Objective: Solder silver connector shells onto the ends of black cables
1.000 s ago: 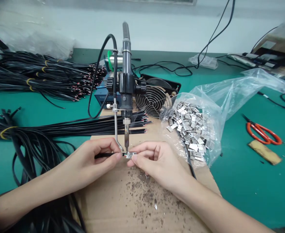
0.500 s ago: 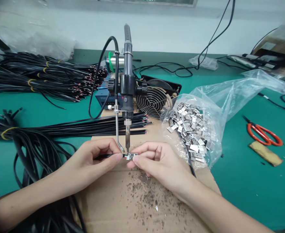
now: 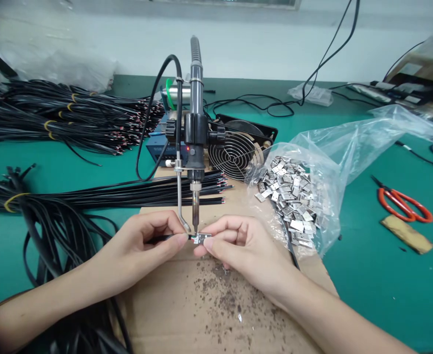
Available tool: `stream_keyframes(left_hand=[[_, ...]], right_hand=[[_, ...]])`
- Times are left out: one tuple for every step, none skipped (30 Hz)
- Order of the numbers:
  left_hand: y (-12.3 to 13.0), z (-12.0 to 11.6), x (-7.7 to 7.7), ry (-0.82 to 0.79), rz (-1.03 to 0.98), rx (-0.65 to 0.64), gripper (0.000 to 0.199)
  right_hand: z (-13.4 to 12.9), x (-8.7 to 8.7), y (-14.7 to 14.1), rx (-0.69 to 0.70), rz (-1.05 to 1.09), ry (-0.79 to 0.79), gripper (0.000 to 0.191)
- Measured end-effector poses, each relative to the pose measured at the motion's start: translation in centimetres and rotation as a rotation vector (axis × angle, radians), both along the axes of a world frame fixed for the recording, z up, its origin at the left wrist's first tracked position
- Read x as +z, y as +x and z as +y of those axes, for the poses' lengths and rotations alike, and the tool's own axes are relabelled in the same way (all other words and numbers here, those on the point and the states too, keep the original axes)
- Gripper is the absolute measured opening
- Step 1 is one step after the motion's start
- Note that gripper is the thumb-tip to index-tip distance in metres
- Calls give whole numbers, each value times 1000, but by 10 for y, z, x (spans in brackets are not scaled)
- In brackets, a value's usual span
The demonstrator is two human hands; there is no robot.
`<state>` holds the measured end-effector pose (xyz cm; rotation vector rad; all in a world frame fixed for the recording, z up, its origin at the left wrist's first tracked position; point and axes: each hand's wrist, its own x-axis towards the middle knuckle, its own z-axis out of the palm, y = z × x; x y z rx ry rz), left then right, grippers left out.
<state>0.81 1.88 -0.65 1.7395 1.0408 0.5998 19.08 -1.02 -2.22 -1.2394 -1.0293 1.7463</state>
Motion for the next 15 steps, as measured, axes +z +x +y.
stream_keyframes(left_hand=[[0,0,0,-7,4,0,19],[0,0,-1,-17,10,1,19],[0,0,-1,-26,18,6,19],[0,0,-2,-35,25,10,19],[0,0,-2,-43,27,13,19],[0,0,-2,-51,24,17,19],[0,0,-3,-56,15,22,19],[0,0,-3,-60,2,24,19],[0,0,-3,-62,-11,24,19],[0,1,-3,-64,-26,27,19],[0,1,-4,-64,-38,30,19],[0,1,-4,-63,-50,31,19],[0,2,-4,-61,-60,30,19],[0,2,-5,-58,-66,28,19],[0,2,-5,-55,-68,29,19]], right_hand=[[0,0,0,1,-3,4,19],[0,0,-1,1,-9,11,18],[1,0,-2,-2,-17,16,18],[1,1,-2,-7,-28,17,18],[1,1,-3,-12,-38,14,19],[2,1,-3,-14,-45,10,20],[2,1,-3,-14,-48,5,21],[2,1,-3,-9,-48,1,21],[2,1,-3,-6,-44,-1,21],[2,1,-2,1,-38,1,21],[2,0,-2,9,-30,1,21],[2,0,-1,12,-20,1,21],[1,-1,0,14,-7,0,22],[1,-2,1,15,6,3,23],[1,-3,1,15,18,8,23]])
